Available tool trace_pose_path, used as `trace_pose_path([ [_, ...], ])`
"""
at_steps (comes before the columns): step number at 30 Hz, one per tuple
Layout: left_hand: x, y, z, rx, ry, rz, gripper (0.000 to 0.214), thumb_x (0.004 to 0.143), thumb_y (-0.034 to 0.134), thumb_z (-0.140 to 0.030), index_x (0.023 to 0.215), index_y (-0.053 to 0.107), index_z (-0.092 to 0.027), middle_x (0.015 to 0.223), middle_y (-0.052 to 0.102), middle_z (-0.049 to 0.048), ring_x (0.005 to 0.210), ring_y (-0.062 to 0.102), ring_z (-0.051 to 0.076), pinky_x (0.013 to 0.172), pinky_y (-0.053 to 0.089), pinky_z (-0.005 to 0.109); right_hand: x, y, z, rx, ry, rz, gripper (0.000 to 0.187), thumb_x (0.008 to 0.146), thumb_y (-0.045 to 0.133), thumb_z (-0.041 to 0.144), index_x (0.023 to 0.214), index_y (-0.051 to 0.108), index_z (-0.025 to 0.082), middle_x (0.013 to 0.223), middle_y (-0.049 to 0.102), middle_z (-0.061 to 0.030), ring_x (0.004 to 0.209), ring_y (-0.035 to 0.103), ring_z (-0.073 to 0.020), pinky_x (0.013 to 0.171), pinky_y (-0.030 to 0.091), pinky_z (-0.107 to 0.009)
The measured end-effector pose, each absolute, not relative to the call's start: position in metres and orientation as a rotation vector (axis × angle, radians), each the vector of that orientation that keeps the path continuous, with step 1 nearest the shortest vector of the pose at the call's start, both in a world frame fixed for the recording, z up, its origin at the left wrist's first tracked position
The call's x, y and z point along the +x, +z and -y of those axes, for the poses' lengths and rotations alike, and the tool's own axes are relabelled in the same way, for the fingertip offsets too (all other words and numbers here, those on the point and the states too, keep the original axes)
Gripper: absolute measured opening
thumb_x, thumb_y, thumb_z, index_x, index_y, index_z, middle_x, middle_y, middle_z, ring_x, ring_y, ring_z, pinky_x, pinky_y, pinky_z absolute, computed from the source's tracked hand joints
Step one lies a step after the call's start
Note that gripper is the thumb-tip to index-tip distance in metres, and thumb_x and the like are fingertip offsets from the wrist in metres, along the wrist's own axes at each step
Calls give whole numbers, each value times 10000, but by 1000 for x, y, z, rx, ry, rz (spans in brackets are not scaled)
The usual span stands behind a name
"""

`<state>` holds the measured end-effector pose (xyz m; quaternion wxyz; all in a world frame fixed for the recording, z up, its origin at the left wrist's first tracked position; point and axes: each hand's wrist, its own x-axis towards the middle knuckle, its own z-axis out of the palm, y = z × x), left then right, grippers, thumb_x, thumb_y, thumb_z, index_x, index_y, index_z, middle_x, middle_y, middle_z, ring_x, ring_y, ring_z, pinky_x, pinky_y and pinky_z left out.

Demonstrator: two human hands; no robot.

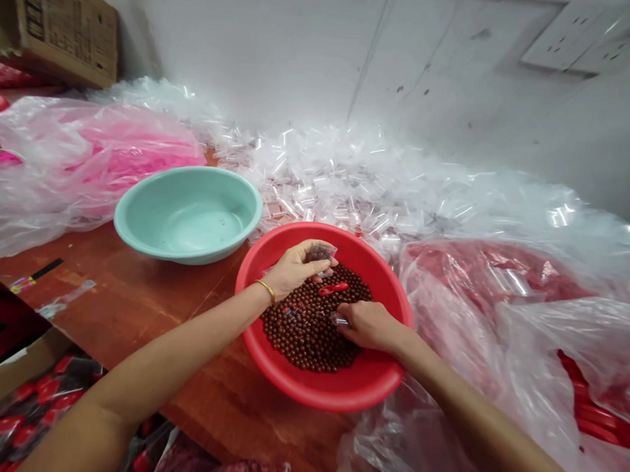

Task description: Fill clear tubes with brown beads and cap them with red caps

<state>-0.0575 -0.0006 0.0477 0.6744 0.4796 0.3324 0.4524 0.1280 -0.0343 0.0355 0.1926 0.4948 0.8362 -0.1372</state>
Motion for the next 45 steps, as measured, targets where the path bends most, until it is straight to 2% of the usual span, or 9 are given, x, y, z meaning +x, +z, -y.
trace_pose_path([
  [3, -57, 48, 0, 1055, 1020, -768, 313, 690, 630, -46, 984, 574, -139, 855, 645, 28, 713, 580, 82, 600, 451, 190, 123, 40, 36, 1138, -326, -2256, 218, 796, 497, 219, 895, 676, 144, 930, 705, -146, 833, 666, -257, 661, 442, -292],
  [7, -55, 49, 1, 1030, 998, -774, 339, 651, 665, -46, 968, 576, -129, 871, 655, 43, 730, 586, 92, 610, 456, 203, 127, 34, 36, 1109, -434, -2369, 180, 786, 497, 176, 779, 675, 149, 824, 707, -126, 723, 655, -222, 619, 433, -281],
  [14, -57, 51, 4, 1067, 865, -650, 327, 656, 649, -66, 970, 580, -122, 858, 653, 52, 753, 598, 113, 640, 463, 233, 136, 51, 27, 2192, -1499, -2761, 254, 779, 543, 436, 816, 597, 191, 632, 582, 10, 530, 492, -104, 487, 382, -227],
  [16, -58, 52, 4, 1107, 837, -634, 311, 662, 634, -66, 963, 580, -124, 838, 649, 45, 741, 590, 107, 638, 452, 229, 133, 68, 23, 2320, -1623, -2759, 273, 748, 582, 450, 829, 602, 190, 566, 516, 37, 472, 428, -84, 449, 343, -219],
  [21, -58, 53, 4, 1217, 785, -618, 277, 661, 632, -83, 930, 586, -133, 809, 637, 28, 747, 572, 103, 686, 446, 248, 121, 96, 17, 2229, -1646, -2815, 255, 725, 601, 427, 811, 622, 188, 531, 471, 49, 449, 400, -71, 445, 329, -220],
  [32, -59, 54, 3, 1162, 987, -593, 232, 641, 626, -65, 833, 536, -160, 754, 616, -11, 731, 574, 86, 746, 443, 260, 126, 90, 21, 2101, -1746, -2607, 289, 662, 647, 408, 834, 602, 180, 620, 545, 18, 514, 447, -89, 467, 352, -226],
  [38, -55, 56, 4, 1276, 887, -686, 222, 633, 553, -36, 822, 540, -151, 694, 608, -12, 666, 550, 84, 652, 421, 237, 133, 87, 17, 2029, -2288, -2190, 432, 671, 482, 402, 1059, 440, 215, 572, 400, 89, 386, 259, -69, 346, 306, -224],
  [40, -54, 55, 5, 1266, 869, -716, 230, 628, 546, -44, 831, 529, -151, 710, 615, -5, 656, 549, 86, 596, 408, 216, 132, 85, 15, 2045, -2106, -2301, 383, 670, 447, 359, 1026, 438, 219, 581, 394, 80, 415, 302, -83, 393, 347, -233],
  [45, -56, 54, 2, 1062, 1058, -835, 200, 675, 489, -74, 857, 493, -156, 760, 628, 3, 598, 555, 73, 483, 371, 179, 128, 74, 20, 1670, -714, -2531, 140, 702, 533, 261, 822, 550, 191, 708, 580, -23, 629, 520, -152, 579, 380, -260],
])
